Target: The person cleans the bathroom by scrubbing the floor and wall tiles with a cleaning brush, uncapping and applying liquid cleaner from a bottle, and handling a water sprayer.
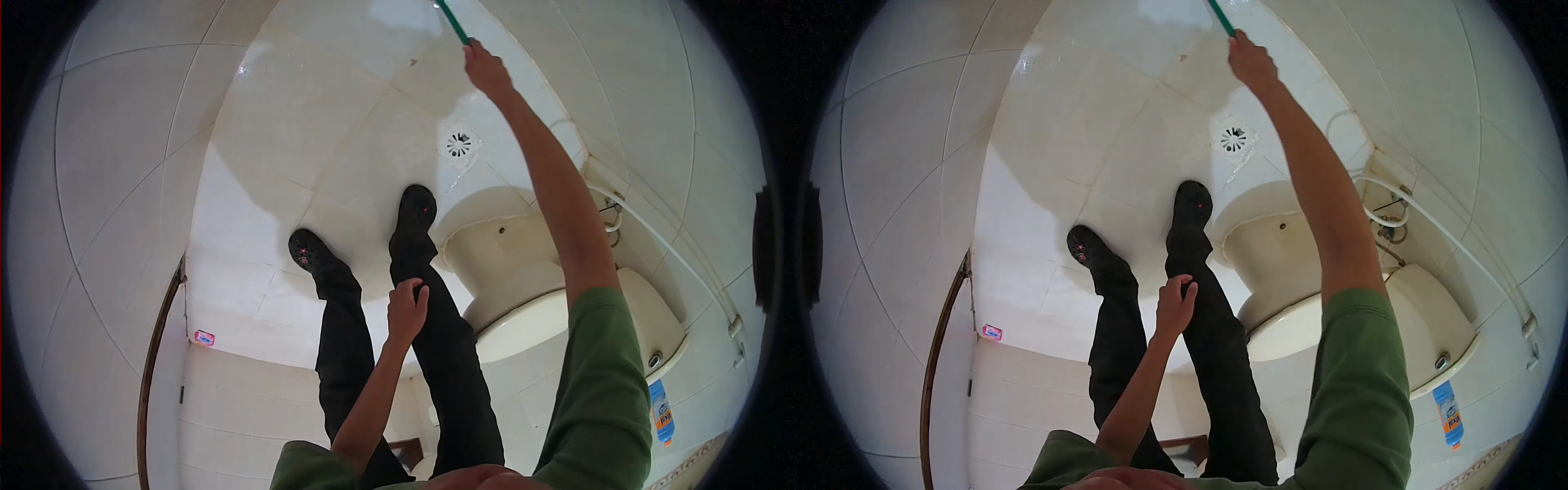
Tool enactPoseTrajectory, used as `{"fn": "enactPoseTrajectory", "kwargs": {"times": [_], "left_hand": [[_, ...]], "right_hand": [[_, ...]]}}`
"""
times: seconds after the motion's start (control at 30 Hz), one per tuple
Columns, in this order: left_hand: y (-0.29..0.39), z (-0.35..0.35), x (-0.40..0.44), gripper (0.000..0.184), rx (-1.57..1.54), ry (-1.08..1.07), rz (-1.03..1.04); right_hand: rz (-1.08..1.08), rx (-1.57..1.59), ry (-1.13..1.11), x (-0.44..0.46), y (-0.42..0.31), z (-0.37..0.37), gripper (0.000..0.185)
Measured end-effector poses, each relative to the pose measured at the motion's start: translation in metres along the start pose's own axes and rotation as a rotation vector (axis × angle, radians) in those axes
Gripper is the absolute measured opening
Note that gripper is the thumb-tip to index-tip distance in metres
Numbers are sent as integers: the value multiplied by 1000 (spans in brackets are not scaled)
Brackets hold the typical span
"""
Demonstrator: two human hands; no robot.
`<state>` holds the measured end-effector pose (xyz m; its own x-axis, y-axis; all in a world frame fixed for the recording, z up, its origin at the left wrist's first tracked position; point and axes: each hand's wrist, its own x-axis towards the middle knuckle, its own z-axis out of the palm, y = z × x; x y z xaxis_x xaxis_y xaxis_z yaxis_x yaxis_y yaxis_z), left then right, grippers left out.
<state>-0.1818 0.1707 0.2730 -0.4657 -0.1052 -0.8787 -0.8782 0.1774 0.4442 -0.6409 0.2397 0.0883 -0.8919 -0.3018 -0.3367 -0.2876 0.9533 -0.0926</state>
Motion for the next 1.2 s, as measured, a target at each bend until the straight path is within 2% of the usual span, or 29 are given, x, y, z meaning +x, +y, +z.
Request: {"fn": "enactPoseTrajectory", "kwargs": {"times": [0.07,0.1,0.13,0.17,0.2,0.27,0.3,0.33,0.37,0.4,0.43,0.53,0.6,0.67,0.73,0.8,0.9,0.93,0.97,1.0,1.1,1.13,1.17,1.2], "left_hand": [[0,-5,-3,34,7,24,-2],[1,-5,-1,34,-12,24,20],[2,-5,0,34,-33,25,39],[2,-5,-4,34,-57,25,51],[3,-4,-7,34,-73,18,52],[4,-5,-4,34,-91,3,67],[5,-5,-4,34,-80,6,69],[4,-4,-5,34,-65,4,65],[1,-5,-6,34,-45,3,59],[-1,-4,-6,33,-27,18,82],[-2,-5,-6,32,-6,31,105],[3,-14,-5,31,-1,54,125],[13,-23,4,31,-14,73,144],[16,-26,2,30,-25,90,148],[8,-23,4,30,-28,97,142],[6,-19,5,31,-33,88,136],[10,-22,1,32,-47,78,136],[14,-23,2,32,-42,76,130],[17,-27,4,32,-33,74,129],[18,-30,4,32,-25,70,122],[18,-34,6,32,-74,81,106],[14,-35,5,32,-60,88,110],[11,-33,3,32,-49,92,110],[10,-31,0,32,-40,93,110]], "right_hand": [[-165,-9,85,-26,50,3,27],[-298,-108,99,-57,98,21,27],[-185,-77,11,-98,134,31,31],[206,98,-184,-134,151,34,38],[392,117,-207,-166,144,21,44],[512,256,-269,-177,105,-3,42],[381,269,-159,-169,105,22,39],[449,372,-258,-143,63,0,37],[147,286,-82,-121,60,32,36],[23,205,-88,-101,25,24,37],[174,163,-178,-88,-10,14,39],[8,-30,-326,-154,-20,59,42],[-36,-70,-547,-224,-34,16,43],[8,-142,-516,-237,4,29,44],[242,-165,-405,-198,17,30,41],[263,34,-160,-147,40,65,37],[294,198,-163,-162,-2,95,36],[174,86,-134,-197,-14,108,35],[140,-28,-396,-220,-38,72,35],[81,-43,-453,-235,-45,54,37],[146,-101,-277,-197,-16,66,41],[117,-98,-214,-172,6,99,45],[285,64,-129,-141,1,93,45],[408,224,-186,-123,-29,55,45]]}}
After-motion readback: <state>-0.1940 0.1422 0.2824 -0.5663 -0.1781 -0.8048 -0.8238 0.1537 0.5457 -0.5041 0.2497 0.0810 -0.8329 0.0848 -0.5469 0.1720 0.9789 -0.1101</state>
